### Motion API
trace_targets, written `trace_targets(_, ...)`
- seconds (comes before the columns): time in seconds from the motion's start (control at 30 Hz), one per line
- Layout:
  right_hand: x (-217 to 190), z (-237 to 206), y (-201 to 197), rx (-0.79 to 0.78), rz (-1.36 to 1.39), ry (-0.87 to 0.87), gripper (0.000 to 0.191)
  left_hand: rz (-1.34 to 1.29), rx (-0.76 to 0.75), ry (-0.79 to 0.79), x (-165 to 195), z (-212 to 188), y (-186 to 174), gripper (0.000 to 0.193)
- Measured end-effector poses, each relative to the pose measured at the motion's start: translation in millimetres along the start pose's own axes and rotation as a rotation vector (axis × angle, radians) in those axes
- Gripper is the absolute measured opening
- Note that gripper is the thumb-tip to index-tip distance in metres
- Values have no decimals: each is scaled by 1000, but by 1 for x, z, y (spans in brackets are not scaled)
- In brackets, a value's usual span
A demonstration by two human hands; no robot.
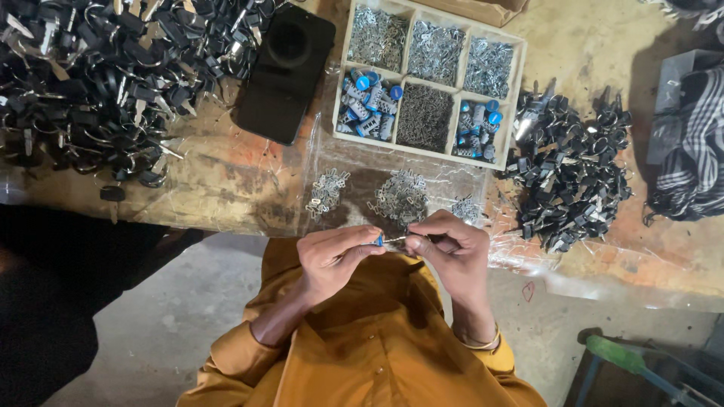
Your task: The person sits at a workbench assembling padlock components. They pick small metal pins and parts from a compartment tray, insert them one at a time into a lock body held in their hands, press the parts into place, and set finished assemblies aside with the piles of locks and keys on the bench.
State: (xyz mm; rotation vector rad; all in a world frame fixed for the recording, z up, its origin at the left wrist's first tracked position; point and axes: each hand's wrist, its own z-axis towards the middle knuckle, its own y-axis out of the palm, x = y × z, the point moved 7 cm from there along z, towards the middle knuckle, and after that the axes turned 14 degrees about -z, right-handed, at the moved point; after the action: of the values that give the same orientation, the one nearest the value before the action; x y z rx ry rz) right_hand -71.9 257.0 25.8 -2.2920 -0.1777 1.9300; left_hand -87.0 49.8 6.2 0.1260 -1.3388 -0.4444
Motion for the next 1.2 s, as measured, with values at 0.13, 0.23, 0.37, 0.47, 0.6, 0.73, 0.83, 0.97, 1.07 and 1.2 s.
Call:
trace_targets(0.13, -19, -4, 16, 84, -363, -187, 19, 228, -88, 183, 12, 1, 9, 27)
trace_targets(0.23, -38, 4, 24, -37, -435, -321, 21, 181, -106, 209, 12, 2, 4, 26)
trace_targets(0.37, -64, 9, 14, -574, -357, -373, 10, 215, -245, 257, 11, 5, 9, 28)
trace_targets(0.47, -93, -6, 2, -1064, -198, -732, 9, 263, -279, 223, 12, 5, 12, 29)
trace_targets(0.6, -67, 41, -74, 386, 69, -268, 16, 262, -280, 226, 17, 9, 14, 30)
trace_targets(0.73, -68, 21, -115, 696, 323, -641, 19, 246, -265, 220, 23, 10, 14, 31)
trace_targets(0.83, -69, 6, -133, 737, -168, -563, 16, 229, -276, 170, 23, 11, 15, 31)
trace_targets(0.97, -48, 21, -151, 463, -1147, -139, 34, 191, -319, 78, 23, 14, 16, 29)
trace_targets(1.07, -26, 29, -150, 384, -1432, -144, 33, 185, -361, 55, 26, 18, 19, 29)
trace_targets(1.2, -11, 20, -153, 494, -1469, -148, 21, 260, -460, 67, 28, 24, 26, 29)
